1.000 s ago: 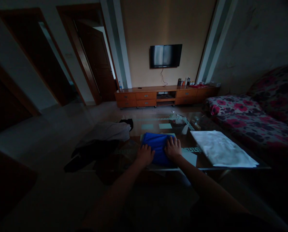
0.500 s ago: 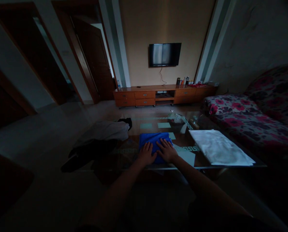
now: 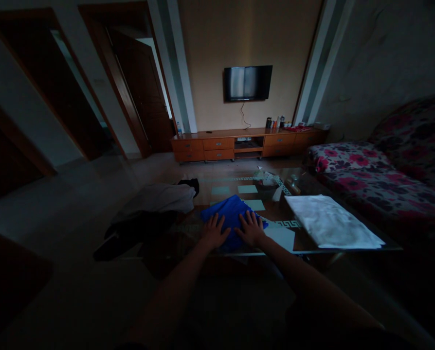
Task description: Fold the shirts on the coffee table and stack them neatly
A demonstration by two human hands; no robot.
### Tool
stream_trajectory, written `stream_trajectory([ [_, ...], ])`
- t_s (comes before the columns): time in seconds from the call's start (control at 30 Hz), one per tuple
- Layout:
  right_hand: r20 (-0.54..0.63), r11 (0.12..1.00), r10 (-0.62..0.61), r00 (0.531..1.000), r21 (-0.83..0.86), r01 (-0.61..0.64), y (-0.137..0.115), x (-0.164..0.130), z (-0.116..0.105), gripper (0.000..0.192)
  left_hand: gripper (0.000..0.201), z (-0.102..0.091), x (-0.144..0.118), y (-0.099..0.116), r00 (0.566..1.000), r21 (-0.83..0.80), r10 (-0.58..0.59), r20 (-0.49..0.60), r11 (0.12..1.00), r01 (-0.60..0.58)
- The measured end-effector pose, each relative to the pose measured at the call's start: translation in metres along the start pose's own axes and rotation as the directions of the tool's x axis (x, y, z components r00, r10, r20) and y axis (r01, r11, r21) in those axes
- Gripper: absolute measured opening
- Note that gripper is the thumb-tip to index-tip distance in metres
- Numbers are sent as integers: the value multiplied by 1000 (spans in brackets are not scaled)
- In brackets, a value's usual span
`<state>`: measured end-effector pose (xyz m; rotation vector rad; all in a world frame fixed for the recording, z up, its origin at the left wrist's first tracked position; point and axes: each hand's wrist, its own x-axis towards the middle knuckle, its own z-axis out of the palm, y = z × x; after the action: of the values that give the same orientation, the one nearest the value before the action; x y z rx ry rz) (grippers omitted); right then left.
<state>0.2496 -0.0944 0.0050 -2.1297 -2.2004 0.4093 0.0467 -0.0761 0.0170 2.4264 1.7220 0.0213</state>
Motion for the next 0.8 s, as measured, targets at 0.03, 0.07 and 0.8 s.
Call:
stream_trajectory([
  [0.03,8,999,-45,999,-21,46,7,3,-7,74,81,-1,-1,3,1000,7,-17,5,1000,17],
  [0.07,6,997,-59,998,-45,60,12,4,-13,70,82,-3,-1,6,999,14,-31,4,999,31],
  [0.8,-85,978,132,988,-151,-143,-5,-8,-29,76,55,-22,-19,54,1000,34,-24,20,999,24],
])
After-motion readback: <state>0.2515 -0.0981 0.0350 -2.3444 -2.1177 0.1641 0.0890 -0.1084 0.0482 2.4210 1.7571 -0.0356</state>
